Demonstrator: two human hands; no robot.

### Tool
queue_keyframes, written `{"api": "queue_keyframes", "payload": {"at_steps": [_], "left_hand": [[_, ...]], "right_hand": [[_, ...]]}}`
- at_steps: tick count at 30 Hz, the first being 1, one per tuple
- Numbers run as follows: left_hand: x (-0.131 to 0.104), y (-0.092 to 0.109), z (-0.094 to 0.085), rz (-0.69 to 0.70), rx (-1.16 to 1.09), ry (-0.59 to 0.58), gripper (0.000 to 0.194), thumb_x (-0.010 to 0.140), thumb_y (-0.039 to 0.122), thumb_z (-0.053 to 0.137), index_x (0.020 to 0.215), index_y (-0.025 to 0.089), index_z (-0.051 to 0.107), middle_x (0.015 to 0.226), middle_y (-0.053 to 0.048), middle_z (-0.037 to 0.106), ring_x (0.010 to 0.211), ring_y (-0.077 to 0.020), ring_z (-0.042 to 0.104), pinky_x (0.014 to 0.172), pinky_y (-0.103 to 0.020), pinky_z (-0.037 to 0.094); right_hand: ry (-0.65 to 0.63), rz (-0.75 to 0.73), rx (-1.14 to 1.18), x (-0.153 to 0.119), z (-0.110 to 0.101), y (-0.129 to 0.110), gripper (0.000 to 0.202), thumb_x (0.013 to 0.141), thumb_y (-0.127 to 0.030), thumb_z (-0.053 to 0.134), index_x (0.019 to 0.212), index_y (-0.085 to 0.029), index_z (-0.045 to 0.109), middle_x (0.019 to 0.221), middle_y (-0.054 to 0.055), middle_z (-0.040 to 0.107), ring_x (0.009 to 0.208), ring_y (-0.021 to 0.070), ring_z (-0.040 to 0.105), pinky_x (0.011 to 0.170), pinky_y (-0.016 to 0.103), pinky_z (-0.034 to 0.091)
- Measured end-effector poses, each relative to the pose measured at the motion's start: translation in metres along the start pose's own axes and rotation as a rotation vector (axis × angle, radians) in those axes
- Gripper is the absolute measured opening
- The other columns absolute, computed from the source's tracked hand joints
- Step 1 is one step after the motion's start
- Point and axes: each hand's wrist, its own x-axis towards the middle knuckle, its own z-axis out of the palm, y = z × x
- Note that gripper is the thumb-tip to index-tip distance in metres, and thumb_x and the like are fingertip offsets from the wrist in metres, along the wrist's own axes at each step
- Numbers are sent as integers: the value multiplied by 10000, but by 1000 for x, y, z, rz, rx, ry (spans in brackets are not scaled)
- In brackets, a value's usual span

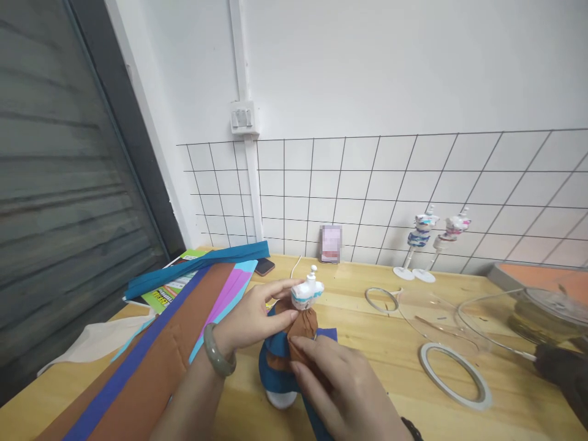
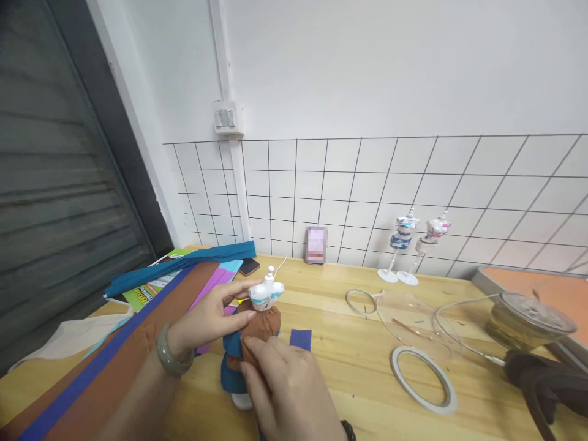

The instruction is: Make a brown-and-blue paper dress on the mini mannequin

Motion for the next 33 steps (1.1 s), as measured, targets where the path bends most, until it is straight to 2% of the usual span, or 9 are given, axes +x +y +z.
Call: {"api": "queue_keyframes", "payload": {"at_steps": [7, 13, 18, 24, 28, 33], "left_hand": [[1, 0, 1, 11, 34, 13, 465, 776, 169, 595, 1236, 215, 548, 1199, -42, 631, 1078, -212, 576, 934, -317, 451], [1, 2, 2, 14, 18, 11, 469, 781, 172, 599, 1244, 215, 546, 1190, -48, 635, 1090, -221, 572, 932, -322, 455], [2, 5, 2, 8, -53, 18, 444, 804, 264, 612, 1238, 191, 548, 1208, -71, 625, 1106, -227, 571, 948, -334, 455], [3, 6, 6, -34, -80, 52, 394, 802, 253, 611, 1187, 172, 583, 1133, -75, 662, 1030, -220, 613, 900, -326, 492], [2, 7, 8, -24, -74, 67, 398, 793, 230, 607, 1186, 176, 580, 1133, -68, 661, 1027, -211, 613, 893, -307, 493], [2, 8, 10, -14, 31, 104, 436, 776, 170, 582, 1210, 196, 560, 1075, -46, 677, 939, -182, 633, 828, -273, 512]], "right_hand": [[-13, 136, 99, 0, -11, 5, 173, 875, -251, 499, 979, -198, 627, 790, 54, 714, 684, 174, 656, 590, 257, 502], [-106, 317, 165, 3, -28, 11, 195, 841, -335, 563, 965, -218, 658, 808, 30, 725, 686, 179, 655, 615, 264, 502], [-212, 353, 209, 4, -38, 24, 221, 880, -328, 498, 843, -209, 681, 725, 8, 706, 648, 162, 633, 564, 237, 478], [-138, 401, 135, 6, -42, 43, 345, 888, -418, 458, 722, -200, 667, 602, -5, 636, 555, 144, 563, 496, 236, 432], [-81, 400, 91, 7, -45, 48, 303, 885, -407, 474, 772, -205, 670, 636, 4, 643, 583, 152, 565, 529, 251, 437], [-72, 436, 68, 5, -48, 50, 284, 872, -427, 488, 829, -207, 662, 637, 4, 628, 581, 157, 557, 534, 263, 436]]}}
